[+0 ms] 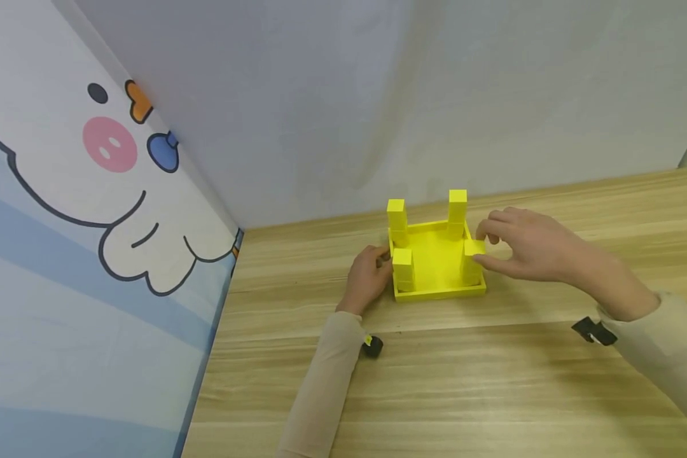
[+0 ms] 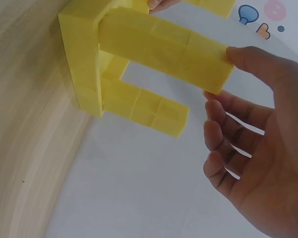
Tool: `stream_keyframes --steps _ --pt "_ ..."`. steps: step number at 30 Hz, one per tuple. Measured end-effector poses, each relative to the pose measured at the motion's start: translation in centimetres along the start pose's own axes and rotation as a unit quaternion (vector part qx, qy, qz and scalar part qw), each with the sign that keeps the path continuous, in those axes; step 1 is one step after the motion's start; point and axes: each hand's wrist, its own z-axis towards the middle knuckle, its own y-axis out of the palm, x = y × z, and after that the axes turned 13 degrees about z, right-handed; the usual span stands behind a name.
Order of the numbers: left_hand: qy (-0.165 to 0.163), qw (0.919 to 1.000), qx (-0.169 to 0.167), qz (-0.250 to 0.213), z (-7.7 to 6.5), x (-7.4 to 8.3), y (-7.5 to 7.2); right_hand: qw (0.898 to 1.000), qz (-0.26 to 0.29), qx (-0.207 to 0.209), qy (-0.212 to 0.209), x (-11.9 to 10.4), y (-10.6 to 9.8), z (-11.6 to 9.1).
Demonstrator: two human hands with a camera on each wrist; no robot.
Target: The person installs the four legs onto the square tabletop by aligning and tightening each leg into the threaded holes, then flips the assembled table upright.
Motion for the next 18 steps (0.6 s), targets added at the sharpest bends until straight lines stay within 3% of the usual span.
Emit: stream_keyframes --steps 5,10,18 --pt "0.002 1.0000 0.000 -0.005 -0.01 0.06 -0.01 1.000 -0.010 0.011 0.015 0.17 0.59 0.13" --pt "0.004 1.0000 0.001 -0.001 0.09 0.05 0.07 0.999 0.008 -0.011 0.041 -0.11 0.35 -0.09" --pt "0.002 1.0000 0.004 0.004 0.32 0.04 0.19 1.000 -0.004 -0.024 -0.016 0.50 -0.09 0.00"
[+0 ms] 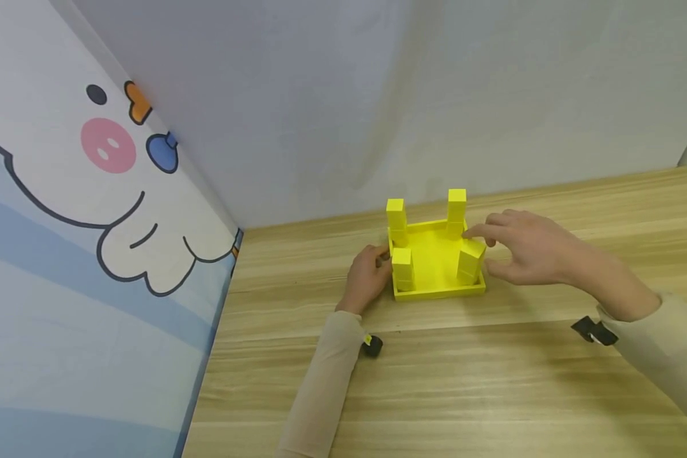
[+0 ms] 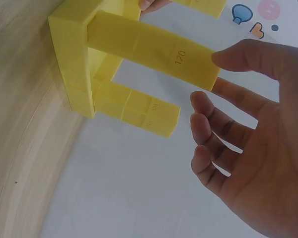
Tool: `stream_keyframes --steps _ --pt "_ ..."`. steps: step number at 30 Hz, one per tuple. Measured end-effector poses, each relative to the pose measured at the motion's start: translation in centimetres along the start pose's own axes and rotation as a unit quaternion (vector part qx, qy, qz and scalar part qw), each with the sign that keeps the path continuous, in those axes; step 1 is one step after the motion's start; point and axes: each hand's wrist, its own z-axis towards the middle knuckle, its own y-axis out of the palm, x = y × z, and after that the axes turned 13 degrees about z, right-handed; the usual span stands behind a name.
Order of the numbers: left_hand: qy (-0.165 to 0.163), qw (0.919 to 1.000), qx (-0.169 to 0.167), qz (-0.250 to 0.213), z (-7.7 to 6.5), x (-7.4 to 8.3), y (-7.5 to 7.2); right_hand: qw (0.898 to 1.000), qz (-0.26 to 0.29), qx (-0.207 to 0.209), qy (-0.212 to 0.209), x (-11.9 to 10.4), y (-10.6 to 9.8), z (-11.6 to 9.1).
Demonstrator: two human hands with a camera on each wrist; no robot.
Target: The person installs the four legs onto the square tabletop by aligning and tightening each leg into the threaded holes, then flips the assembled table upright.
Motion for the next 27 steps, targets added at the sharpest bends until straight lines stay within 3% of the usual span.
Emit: stream_keyframes --steps 5,16,23,27 --pt "-0.004 1.0000 -0.003 -0.002 -0.02 -0.06 0.06 1.000 0.008 0.011 -0.005 0.27 0.18 0.09" --pt "-0.007 1.0000 -0.005 -0.003 0.06 -0.02 0.19 0.999 -0.004 0.032 0.026 0.50 0.51 0.41" --pt "-0.007 1.0000 -0.006 -0.002 0.08 0.01 0.17 0.998 -0.040 0.044 0.005 0.62 0.73 0.50" --pt "-0.006 1.0000 -0.003 0.004 0.12 -0.04 0.16 0.998 -0.040 0.039 0.014 0.69 0.77 0.51"
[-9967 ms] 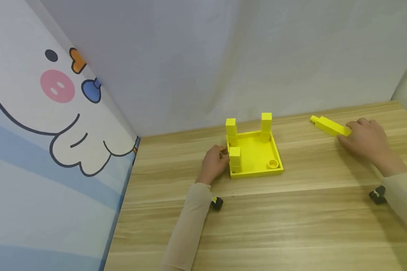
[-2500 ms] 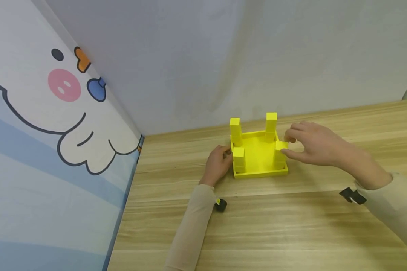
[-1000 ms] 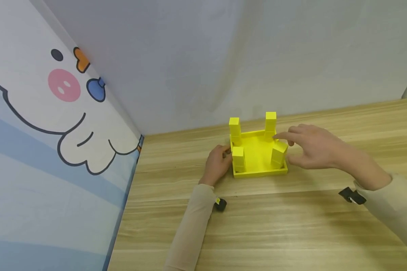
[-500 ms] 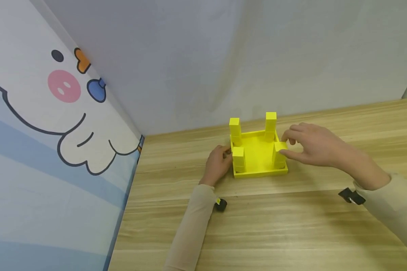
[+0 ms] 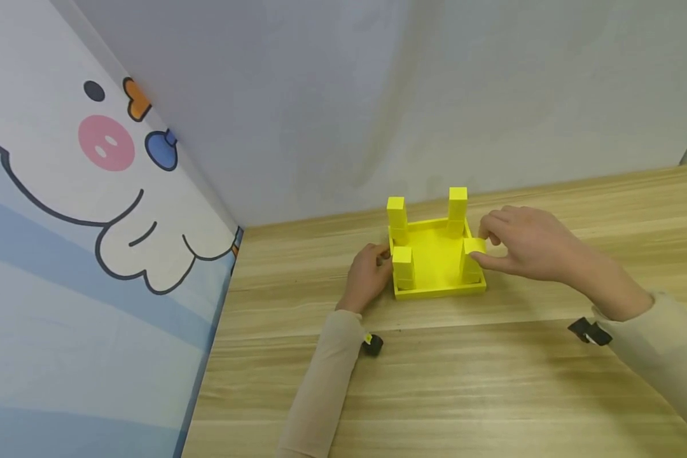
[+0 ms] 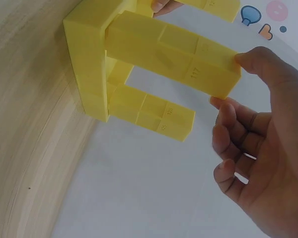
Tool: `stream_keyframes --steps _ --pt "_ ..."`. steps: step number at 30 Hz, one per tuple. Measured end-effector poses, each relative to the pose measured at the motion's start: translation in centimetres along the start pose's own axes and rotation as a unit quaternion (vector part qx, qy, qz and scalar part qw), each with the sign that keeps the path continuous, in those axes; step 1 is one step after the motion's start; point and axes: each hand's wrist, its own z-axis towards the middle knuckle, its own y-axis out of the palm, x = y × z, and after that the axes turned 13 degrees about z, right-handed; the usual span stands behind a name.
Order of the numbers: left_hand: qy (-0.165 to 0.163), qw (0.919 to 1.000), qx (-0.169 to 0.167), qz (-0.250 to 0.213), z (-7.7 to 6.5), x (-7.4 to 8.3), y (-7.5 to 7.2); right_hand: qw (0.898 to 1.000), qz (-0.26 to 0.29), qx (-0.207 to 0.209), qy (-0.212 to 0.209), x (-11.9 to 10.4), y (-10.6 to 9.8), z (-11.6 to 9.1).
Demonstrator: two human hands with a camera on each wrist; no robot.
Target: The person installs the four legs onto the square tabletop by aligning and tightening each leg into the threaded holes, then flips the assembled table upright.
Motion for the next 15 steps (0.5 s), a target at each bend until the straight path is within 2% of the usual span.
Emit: stream_keyframes --steps 7,11,15 --pt "0.001 1.0000 0.001 -0.003 0.0 0.0 -0.1 0.996 0.072 -0.014 0.060 0.6 0.0 -0.4" --pt "-0.002 1.0000 0.000 -0.002 0.0 0.1 -0.2 0.993 0.096 -0.013 0.069 1.7 0.2 -0.3" --pt "-0.002 1.0000 -0.003 0.000 0.0 0.2 -0.1 0.994 0.087 -0.014 0.059 3.0 1.0 -0.2"
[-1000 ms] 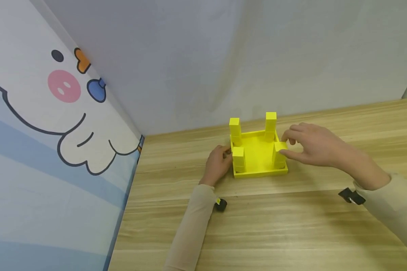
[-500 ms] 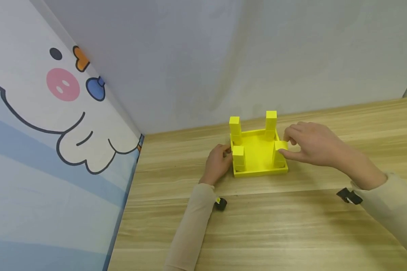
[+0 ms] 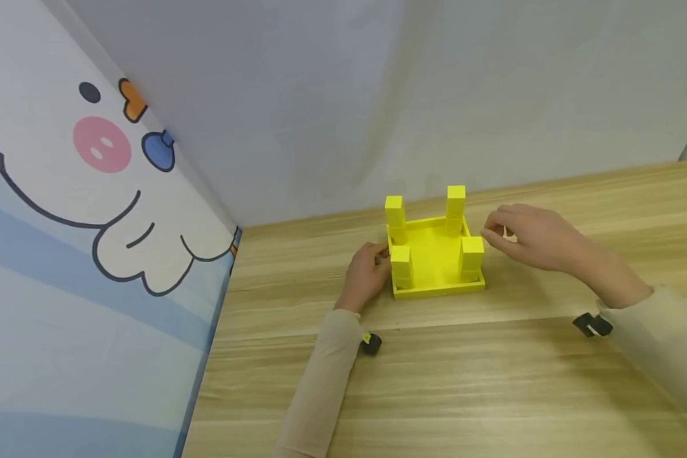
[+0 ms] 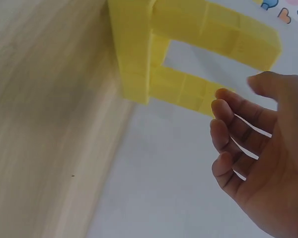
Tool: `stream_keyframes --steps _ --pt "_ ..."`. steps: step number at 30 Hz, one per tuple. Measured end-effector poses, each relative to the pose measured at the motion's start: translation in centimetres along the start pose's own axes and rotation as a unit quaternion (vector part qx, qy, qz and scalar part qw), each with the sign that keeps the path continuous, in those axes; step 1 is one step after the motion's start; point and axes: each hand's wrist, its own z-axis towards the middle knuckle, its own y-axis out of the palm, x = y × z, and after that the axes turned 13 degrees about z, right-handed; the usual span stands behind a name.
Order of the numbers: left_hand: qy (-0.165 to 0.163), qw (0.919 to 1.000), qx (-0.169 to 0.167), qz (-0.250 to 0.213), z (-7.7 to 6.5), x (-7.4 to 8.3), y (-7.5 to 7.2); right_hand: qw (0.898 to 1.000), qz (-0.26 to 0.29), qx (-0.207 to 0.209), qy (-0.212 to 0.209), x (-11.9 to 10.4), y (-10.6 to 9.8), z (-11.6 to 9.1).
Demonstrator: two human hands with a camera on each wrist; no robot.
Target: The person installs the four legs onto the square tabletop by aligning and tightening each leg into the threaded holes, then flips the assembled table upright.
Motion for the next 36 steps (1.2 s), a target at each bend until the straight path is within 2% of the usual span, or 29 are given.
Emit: stream_keyframes --steps 11,18,21,27,33,36 --pt "-0.004 0.9999 -0.006 -0.010 0.0 -0.2 -0.1 0.998 -0.031 -0.048 -0.026 2.9 3.0 1.2" --pt "0.000 0.9998 -0.006 0.021 0.4 0.1 -0.4 0.997 -0.035 -0.069 0.003 3.6 5.1 2.5" --pt "0.001 0.9992 -0.006 0.040 0.4 0.2 -0.5 0.997 -0.050 -0.063 -0.001 3.5 5.4 2.9" --pt "-0.002 0.9981 -0.008 0.061 0.7 0.4 -0.5 0.991 -0.109 -0.042 -0.063 3.8 5.4 3.4" --pt "0.020 0.9947 -0.026 0.098 1.2 0.7 -0.5 0.990 -0.109 -0.033 -0.088 4.2 5.0 3.3" --pt "0.019 0.9935 -0.032 0.108 1.3 0.8 -0.9 0.990 -0.103 -0.027 -0.094 4.4 4.7 3.4"
